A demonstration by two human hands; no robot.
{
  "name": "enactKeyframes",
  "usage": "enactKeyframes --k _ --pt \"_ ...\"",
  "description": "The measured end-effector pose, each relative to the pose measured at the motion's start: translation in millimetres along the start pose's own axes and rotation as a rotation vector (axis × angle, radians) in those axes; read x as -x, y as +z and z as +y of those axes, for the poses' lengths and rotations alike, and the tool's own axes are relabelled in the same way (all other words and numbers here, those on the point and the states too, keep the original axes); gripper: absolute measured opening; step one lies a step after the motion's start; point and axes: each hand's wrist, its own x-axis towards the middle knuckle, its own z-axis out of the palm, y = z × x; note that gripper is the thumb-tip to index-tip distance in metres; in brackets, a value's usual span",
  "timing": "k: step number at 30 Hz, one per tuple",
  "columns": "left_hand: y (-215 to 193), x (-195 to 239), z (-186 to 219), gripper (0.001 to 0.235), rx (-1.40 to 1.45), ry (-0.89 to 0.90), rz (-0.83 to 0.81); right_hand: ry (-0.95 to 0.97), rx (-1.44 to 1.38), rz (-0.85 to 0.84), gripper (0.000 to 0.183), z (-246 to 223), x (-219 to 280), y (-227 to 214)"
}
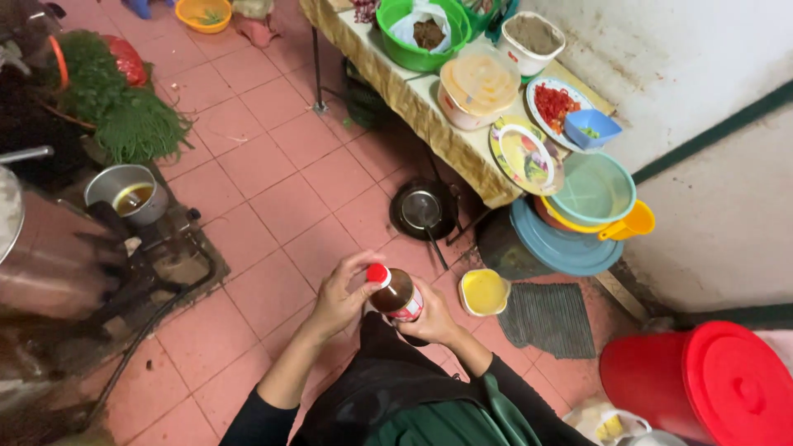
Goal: The recorder retrieves sauce bottles from a storage shelf, brings them to a stove, and adds the sauces to vegetables being cooked in a wok.
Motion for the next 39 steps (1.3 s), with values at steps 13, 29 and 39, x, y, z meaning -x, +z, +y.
enactKeyframes --k 13,29,39 --pt "-68.6 -256.8 -154.8 0.1 -0.033 -0.347 0.434 -0.295 0.206 -0.514 0.116 61.8 -415.5 16.1" --pt "-352.6 -595.6 -301.5 0.09 -0.552 -0.318 0.642 0.165 0.067 0.486 0.079 411.6 -991.1 29.2" --pt "-484.1 -816.2 -446.7 0.097 -0.424 -0.338 0.545 0.194 0.299 0.885 0.017 444.9 -1106.4 26.4"
